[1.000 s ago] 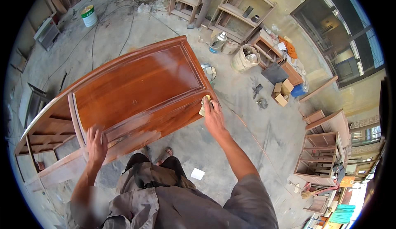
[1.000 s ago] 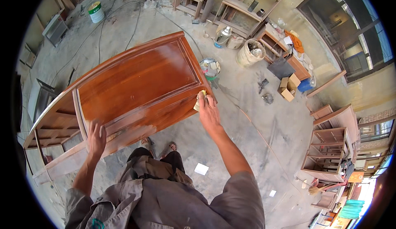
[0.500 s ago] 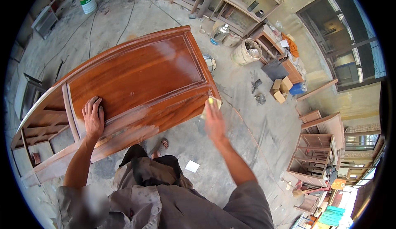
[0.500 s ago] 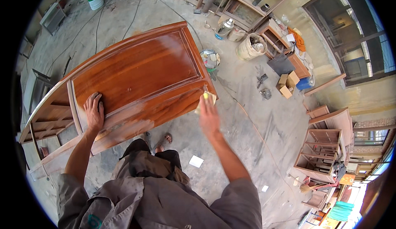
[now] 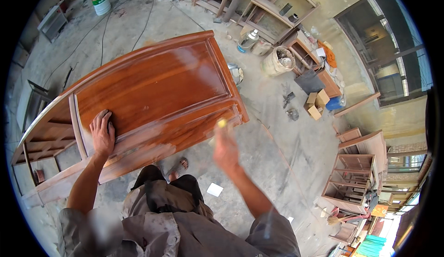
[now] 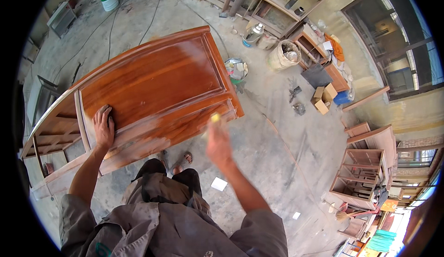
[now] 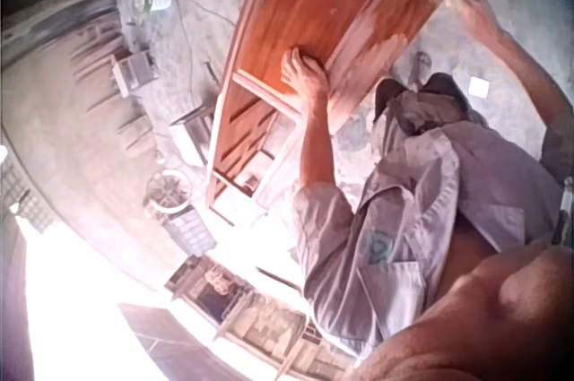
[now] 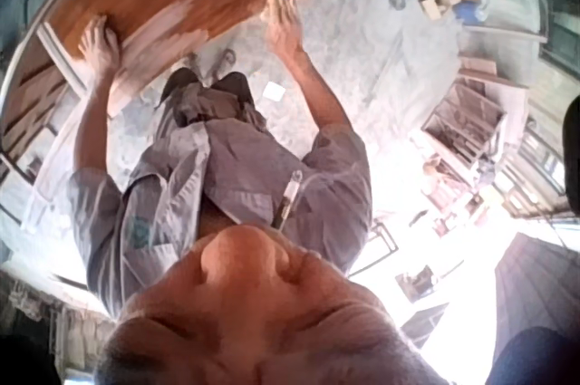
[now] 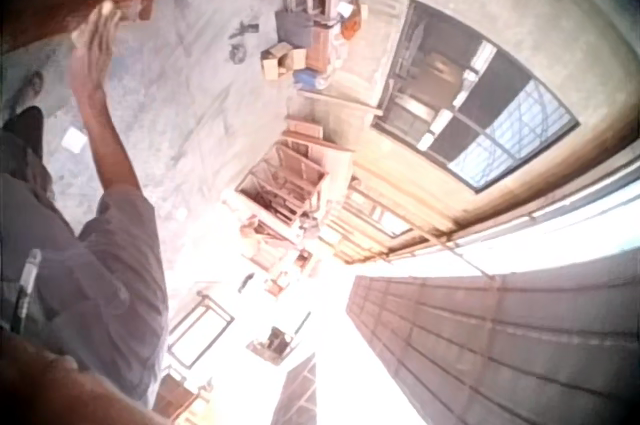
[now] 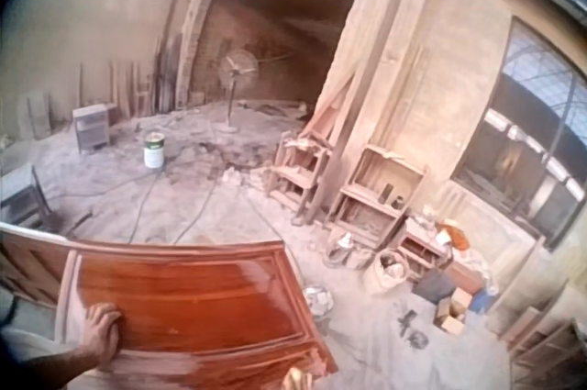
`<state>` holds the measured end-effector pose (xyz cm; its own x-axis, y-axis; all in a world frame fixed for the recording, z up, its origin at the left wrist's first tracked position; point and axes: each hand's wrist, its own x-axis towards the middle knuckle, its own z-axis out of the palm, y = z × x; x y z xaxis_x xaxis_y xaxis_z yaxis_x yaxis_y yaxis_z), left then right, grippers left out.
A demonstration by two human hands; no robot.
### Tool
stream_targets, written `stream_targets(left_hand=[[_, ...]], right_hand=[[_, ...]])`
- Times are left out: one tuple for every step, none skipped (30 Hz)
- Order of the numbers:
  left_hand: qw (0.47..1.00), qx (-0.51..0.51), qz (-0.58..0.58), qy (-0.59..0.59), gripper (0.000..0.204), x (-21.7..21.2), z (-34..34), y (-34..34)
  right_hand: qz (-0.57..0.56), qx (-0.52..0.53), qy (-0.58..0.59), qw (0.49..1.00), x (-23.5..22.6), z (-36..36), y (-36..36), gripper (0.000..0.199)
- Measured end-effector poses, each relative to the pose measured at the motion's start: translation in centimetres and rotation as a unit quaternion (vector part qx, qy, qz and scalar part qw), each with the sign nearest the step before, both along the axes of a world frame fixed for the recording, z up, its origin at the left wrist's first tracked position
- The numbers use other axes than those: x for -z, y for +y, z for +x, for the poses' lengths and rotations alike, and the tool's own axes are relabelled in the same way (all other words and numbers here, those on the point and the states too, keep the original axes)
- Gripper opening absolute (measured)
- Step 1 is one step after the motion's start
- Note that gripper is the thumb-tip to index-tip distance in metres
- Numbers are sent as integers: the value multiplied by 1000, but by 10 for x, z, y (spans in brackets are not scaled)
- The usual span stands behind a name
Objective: The person uses a yellow sponge to apply a finish to a large wooden cabinet. They systematically wipe the top surface, edges, and side panels of the furniture piece in a workshop setting.
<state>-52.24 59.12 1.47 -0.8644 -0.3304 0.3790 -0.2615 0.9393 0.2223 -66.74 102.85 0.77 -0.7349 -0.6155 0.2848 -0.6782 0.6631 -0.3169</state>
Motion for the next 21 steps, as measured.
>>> stream_targets(left_hand=[[1000,0,6,-2,42,-1,5,4],[1000,-3,8,-13,42,1,14,6],[1000,-3,9,-11,42,4,10,3],[1000,-10,5,-9,42,4,7,1],[1000,-9,10,-8,43,1,6,3],[1000,-7,9,-2,43,-1,6,2],[1000,-5,7,3,43,0,7,2],[1000,-3,6,7,43,0,7,2],[1000,-5,6,13,43,-1,8,2],[1000,-2,7,13,42,-2,4,3],[1000,-3,8,9,42,-3,3,6],[1000,-3,9,9,41,-4,4,6],[1000,-2,9,19,41,-2,6,4],[1000,-1,9,20,41,-5,5,4],[1000,1,11,21,41,-7,4,6],[1000,1,13,21,41,-7,6,6],[1000,3,12,25,42,-8,8,6],[1000,3,12,28,42,-8,6,5],[1000,1,13,26,42,-8,8,5],[1000,3,15,26,42,-7,8,5],[1000,4,18,25,42,-6,5,7]], right_hand=[[5,34,-38,999,-3,-5,5,63],[10,68,-75,995,-5,-6,8,62],[13,104,-99,990,-9,-14,8,61],[-2,52,-67,996,-8,-4,-9,60],[-11,4,-45,999,-5,36,-32,60],[-24,-45,-21,998,-1,59,-47,59],[-37,-48,-11,998,1,57,-44,59],[-34,-79,4,996,1,31,-27,61],[-15,-43,-15,999,4,-1,-1,61],[6,-6,-33,999,9,-19,17,62],[15,6,-29,999,12,-9,15,63],[23,19,-21,999,11,1,8,64],[27,25,-6,999,8,2,-6,64],[-1,-20,2,1000,12,29,-33,65],[-28,-64,10,998,15,70,-63,65],[-30,-97,-35,994,0,96,-81,63],[-34,-133,-35,990,2,89,-74,64],[-37,-166,-33,985,8,71,-60,64],[-27,-148,-54,987,9,37,-32,64],[-16,-126,-74,989,8,12,-10,64],[-12,-113,-60,992,8,19,-8,63]])
